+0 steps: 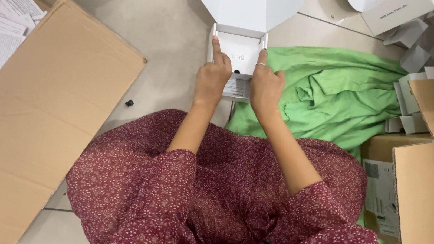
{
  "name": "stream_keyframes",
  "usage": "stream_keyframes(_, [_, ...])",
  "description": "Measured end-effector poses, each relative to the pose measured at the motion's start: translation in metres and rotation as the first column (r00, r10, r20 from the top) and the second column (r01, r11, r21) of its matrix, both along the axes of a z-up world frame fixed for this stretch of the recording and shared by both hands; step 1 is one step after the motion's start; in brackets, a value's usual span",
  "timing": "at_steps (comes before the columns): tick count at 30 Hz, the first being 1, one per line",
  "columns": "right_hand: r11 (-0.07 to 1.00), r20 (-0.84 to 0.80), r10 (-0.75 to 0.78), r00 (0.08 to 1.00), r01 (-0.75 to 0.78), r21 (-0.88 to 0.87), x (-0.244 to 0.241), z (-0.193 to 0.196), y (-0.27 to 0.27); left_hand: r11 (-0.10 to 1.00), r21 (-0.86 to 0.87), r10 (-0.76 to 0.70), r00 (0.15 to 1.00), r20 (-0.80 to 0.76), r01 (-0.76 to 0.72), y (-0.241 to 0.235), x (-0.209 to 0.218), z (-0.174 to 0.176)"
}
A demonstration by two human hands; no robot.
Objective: The person assembles and packs product manuals into small cardboard boxes while sitting on the floor.
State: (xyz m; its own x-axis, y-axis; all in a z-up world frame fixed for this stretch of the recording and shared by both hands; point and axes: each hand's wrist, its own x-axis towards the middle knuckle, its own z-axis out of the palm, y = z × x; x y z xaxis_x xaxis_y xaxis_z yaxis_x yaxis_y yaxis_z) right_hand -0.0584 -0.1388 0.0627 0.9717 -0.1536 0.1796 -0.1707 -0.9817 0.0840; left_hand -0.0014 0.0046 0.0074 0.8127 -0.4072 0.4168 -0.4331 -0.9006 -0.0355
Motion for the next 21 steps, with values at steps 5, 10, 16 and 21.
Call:
stream_keyframes(5, [0.976, 0.157, 0.178, 0.971, -0.195, 0.096, -0.015, -0.005, -0.020, 1.000, -0.029, 0.008, 1.000, -0.004, -0.008, 0.010, -0.008, 0.013])
stream_keyframes(10, [0.986, 0.131, 0.163, 0.978, -0.167, 0.020, -0.015, -0.009, -0.013, 1.000, -0.002, 0.006, 0.998, -0.060, -0.006, 0.010, -0.006, 0.009])
stream_keyframes(16, [0.974, 0.113, 0.174, 0.978, -0.154, -0.165, -0.009, -0.026, -0.019, 0.980, 0.153, 0.137, 0.988, -0.072, -0.124, -0.005, 0.004, -0.002])
stream_keyframes(21, [0.849, -0.103, 0.313, 0.944, -0.327, -0.415, 0.000, -0.039, -0.035, 0.945, 0.326, 0.043, 0.999, -0.024, -0.033, -0.001, 0.013, -0.003])
